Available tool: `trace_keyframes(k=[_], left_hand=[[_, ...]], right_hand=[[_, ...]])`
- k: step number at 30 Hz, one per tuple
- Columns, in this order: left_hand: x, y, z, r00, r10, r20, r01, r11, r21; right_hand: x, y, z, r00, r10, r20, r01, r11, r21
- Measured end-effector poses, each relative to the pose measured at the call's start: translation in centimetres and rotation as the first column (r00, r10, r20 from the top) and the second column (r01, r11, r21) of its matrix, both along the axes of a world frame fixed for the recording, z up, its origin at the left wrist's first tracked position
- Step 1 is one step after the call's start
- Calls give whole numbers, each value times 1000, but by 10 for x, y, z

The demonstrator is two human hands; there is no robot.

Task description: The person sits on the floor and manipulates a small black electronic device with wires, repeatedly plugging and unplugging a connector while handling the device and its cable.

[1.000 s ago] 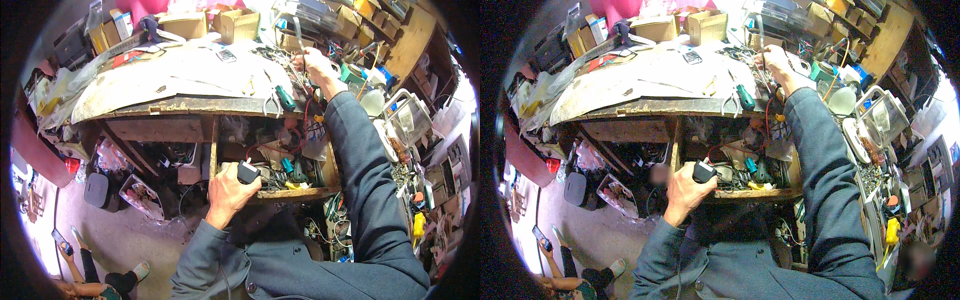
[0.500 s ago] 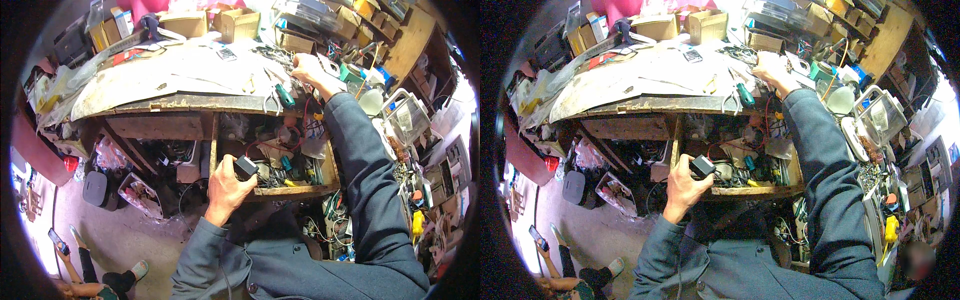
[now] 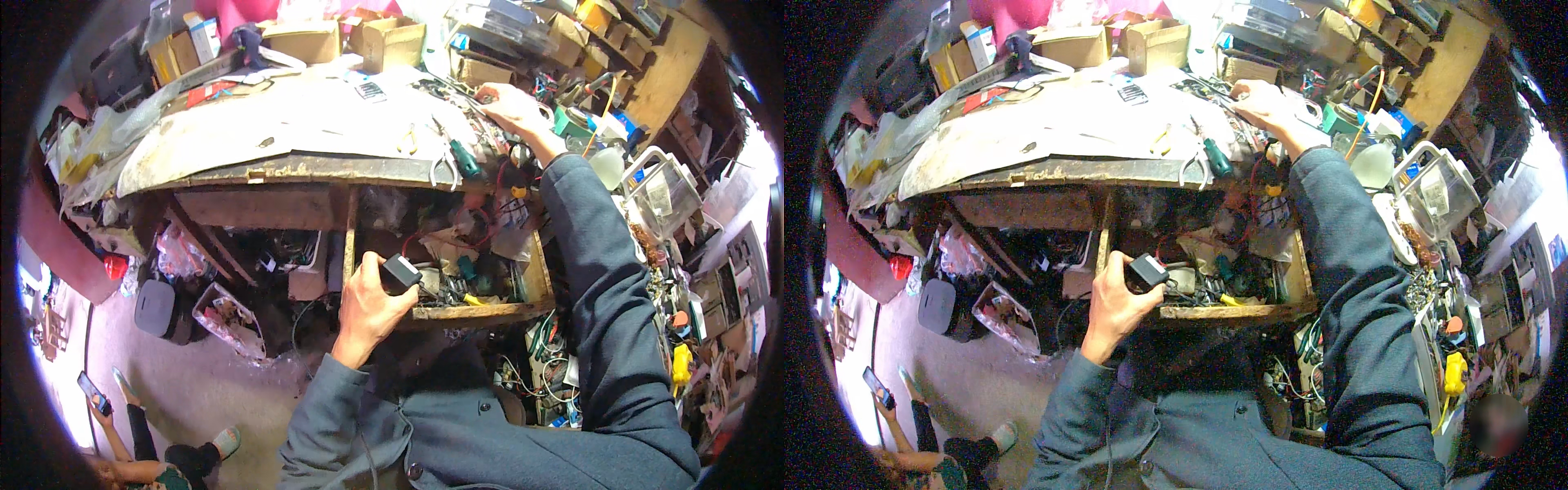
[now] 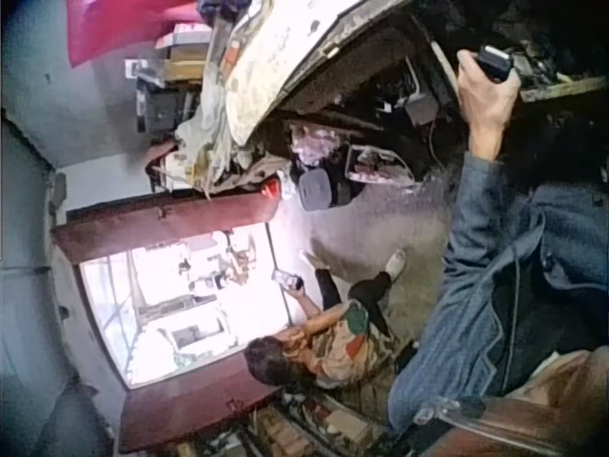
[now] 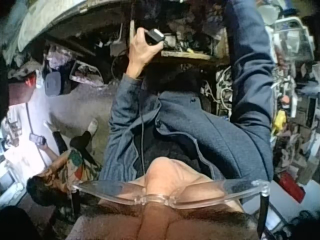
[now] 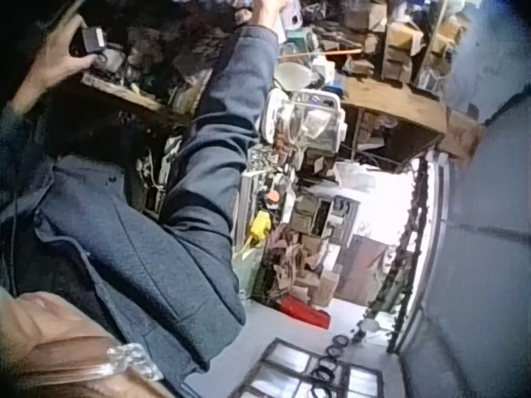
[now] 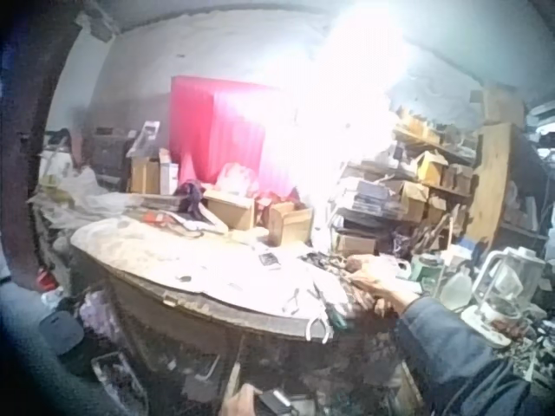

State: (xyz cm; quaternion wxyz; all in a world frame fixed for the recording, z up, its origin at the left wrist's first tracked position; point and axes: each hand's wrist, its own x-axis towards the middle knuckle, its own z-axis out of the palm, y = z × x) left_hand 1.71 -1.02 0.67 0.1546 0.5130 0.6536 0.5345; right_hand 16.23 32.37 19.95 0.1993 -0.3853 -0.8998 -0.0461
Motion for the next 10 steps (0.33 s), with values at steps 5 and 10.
trace_keyframes(k=[5, 10], left_hand=[[1, 0, -1, 998, 37, -50, -34, 997, 69], [0, -3, -1, 999, 35, 6, -35, 992, 123]], right_hand=[[5, 23, -3, 648, -5, -761, -550, 689, -472], [-5, -2, 17, 455, -373, -809, -675, 448, -586]])
